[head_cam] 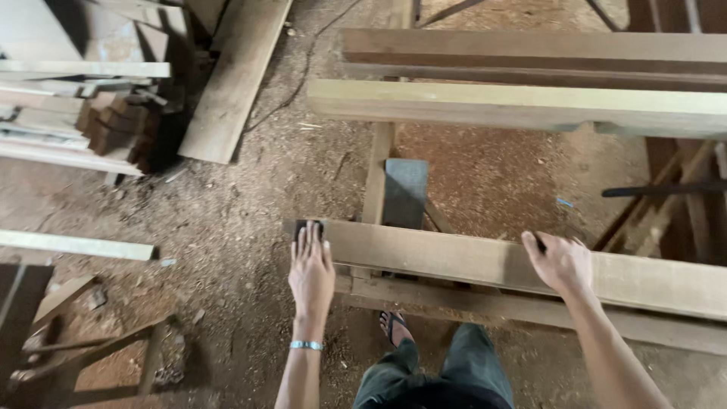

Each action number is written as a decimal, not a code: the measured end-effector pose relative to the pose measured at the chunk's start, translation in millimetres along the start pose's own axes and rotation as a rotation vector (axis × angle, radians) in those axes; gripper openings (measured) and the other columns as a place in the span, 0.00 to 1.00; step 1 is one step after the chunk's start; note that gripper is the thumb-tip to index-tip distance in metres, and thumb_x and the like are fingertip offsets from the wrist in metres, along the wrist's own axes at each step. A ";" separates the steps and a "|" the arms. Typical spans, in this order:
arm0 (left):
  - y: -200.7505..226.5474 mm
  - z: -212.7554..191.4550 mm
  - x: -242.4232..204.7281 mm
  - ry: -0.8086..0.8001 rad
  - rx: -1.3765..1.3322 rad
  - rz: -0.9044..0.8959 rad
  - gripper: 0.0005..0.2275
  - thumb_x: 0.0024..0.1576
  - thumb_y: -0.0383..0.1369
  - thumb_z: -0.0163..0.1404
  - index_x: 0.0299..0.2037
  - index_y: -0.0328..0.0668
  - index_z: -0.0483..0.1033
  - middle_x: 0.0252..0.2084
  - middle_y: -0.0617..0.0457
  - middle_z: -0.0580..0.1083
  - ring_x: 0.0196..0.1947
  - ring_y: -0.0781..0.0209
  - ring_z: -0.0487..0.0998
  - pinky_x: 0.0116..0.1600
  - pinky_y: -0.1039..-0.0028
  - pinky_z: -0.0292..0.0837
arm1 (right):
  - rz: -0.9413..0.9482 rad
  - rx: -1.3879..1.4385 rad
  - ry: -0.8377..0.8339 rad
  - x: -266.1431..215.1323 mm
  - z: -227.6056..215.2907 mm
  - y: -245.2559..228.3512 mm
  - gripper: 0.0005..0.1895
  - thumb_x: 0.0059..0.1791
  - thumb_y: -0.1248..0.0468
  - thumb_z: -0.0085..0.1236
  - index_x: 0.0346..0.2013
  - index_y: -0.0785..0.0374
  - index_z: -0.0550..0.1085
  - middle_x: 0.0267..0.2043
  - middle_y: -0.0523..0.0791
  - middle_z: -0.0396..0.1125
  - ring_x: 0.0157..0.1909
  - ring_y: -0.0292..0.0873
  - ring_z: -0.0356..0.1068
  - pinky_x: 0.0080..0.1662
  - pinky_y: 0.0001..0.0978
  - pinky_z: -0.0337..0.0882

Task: The person sands a wooden plank with a piece of sandpaper, moving it back and forth across the top surface and the edges of the wood.

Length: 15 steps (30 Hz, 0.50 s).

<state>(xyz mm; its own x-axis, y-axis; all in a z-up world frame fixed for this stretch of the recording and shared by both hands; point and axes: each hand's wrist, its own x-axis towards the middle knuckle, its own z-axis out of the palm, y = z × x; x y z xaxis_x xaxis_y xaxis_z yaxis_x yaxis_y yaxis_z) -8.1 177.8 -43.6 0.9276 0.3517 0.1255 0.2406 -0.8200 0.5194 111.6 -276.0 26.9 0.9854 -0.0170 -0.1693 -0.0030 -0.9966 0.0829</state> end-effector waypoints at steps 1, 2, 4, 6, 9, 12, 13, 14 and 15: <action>1.5 -2.7 -4.4 0.015 -0.001 0.014 0.22 0.72 0.40 0.30 0.71 0.36 0.61 0.74 0.48 0.61 0.73 0.55 0.61 0.73 0.62 0.49 | -0.014 0.020 0.037 2.8 -0.8 -1.0 0.32 0.57 0.35 0.35 0.43 0.51 0.82 0.36 0.53 0.78 0.43 0.58 0.77 0.57 0.49 0.72; 2.9 -4.9 -7.7 0.022 0.010 0.046 0.22 0.71 0.39 0.31 0.70 0.36 0.62 0.74 0.47 0.61 0.73 0.54 0.61 0.74 0.62 0.49 | -0.028 0.040 0.074 7.7 -1.5 -2.7 0.32 0.55 0.35 0.36 0.44 0.51 0.82 0.38 0.53 0.77 0.44 0.59 0.76 0.53 0.51 0.73; 2.4 -11.0 -20.7 0.023 0.033 0.110 0.22 0.70 0.39 0.32 0.70 0.34 0.62 0.73 0.45 0.62 0.72 0.53 0.61 0.75 0.62 0.50 | -0.005 0.041 0.023 10.7 -1.0 -4.9 0.33 0.56 0.34 0.34 0.46 0.49 0.82 0.38 0.52 0.78 0.43 0.57 0.77 0.53 0.51 0.74; -0.8 -13.0 -27.4 -0.033 0.033 0.077 0.22 0.69 0.40 0.31 0.70 0.38 0.63 0.72 0.49 0.63 0.72 0.54 0.61 0.76 0.65 0.51 | 0.035 0.034 -0.046 12.1 2.5 -3.3 0.33 0.57 0.34 0.32 0.49 0.48 0.81 0.37 0.51 0.78 0.42 0.55 0.79 0.52 0.50 0.76; -5.6 -11.8 -19.9 -0.041 0.045 0.065 0.22 0.69 0.40 0.31 0.69 0.38 0.64 0.71 0.49 0.64 0.72 0.55 0.62 0.76 0.65 0.51 | 0.081 0.010 -0.112 12.9 4.5 1.8 0.33 0.58 0.33 0.30 0.53 0.45 0.80 0.36 0.51 0.79 0.40 0.53 0.80 0.49 0.50 0.78; -7.0 -3.9 5.9 0.000 0.051 0.055 0.22 0.70 0.40 0.31 0.69 0.36 0.64 0.72 0.48 0.64 0.72 0.54 0.61 0.76 0.64 0.51 | 0.073 -0.001 -0.078 13.6 7.3 4.4 0.32 0.57 0.33 0.31 0.55 0.43 0.80 0.37 0.51 0.78 0.41 0.54 0.79 0.50 0.51 0.77; -6.9 -2.1 12.8 0.016 0.052 0.049 0.22 0.70 0.39 0.32 0.69 0.36 0.64 0.72 0.47 0.64 0.72 0.53 0.61 0.76 0.64 0.50 | 0.076 -0.002 -0.077 13.3 8.8 3.3 0.32 0.57 0.33 0.31 0.55 0.41 0.80 0.36 0.51 0.79 0.42 0.54 0.79 0.50 0.51 0.77; -6.0 -0.8 15.9 0.037 0.058 0.052 0.22 0.70 0.39 0.32 0.69 0.35 0.63 0.72 0.47 0.64 0.72 0.53 0.62 0.75 0.63 0.51 | 0.078 -0.003 -0.076 12.2 10.3 2.6 0.32 0.57 0.33 0.31 0.55 0.40 0.80 0.36 0.51 0.79 0.43 0.54 0.79 0.51 0.52 0.76; -3.4 0.6 13.1 0.056 0.064 0.053 0.22 0.70 0.39 0.32 0.69 0.34 0.63 0.72 0.47 0.64 0.72 0.53 0.62 0.75 0.63 0.51 | 0.089 0.002 -0.089 9.3 10.9 4.0 0.32 0.57 0.33 0.31 0.55 0.41 0.80 0.37 0.51 0.79 0.44 0.54 0.79 0.52 0.52 0.76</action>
<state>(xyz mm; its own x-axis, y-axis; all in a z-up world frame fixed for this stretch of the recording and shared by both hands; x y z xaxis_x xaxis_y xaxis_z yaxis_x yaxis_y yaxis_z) 3.3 184.9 -44.2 0.9226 0.3304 0.1991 0.2111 -0.8645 0.4562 118.9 -281.0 15.0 0.9624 -0.1124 -0.2474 -0.0902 -0.9909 0.0994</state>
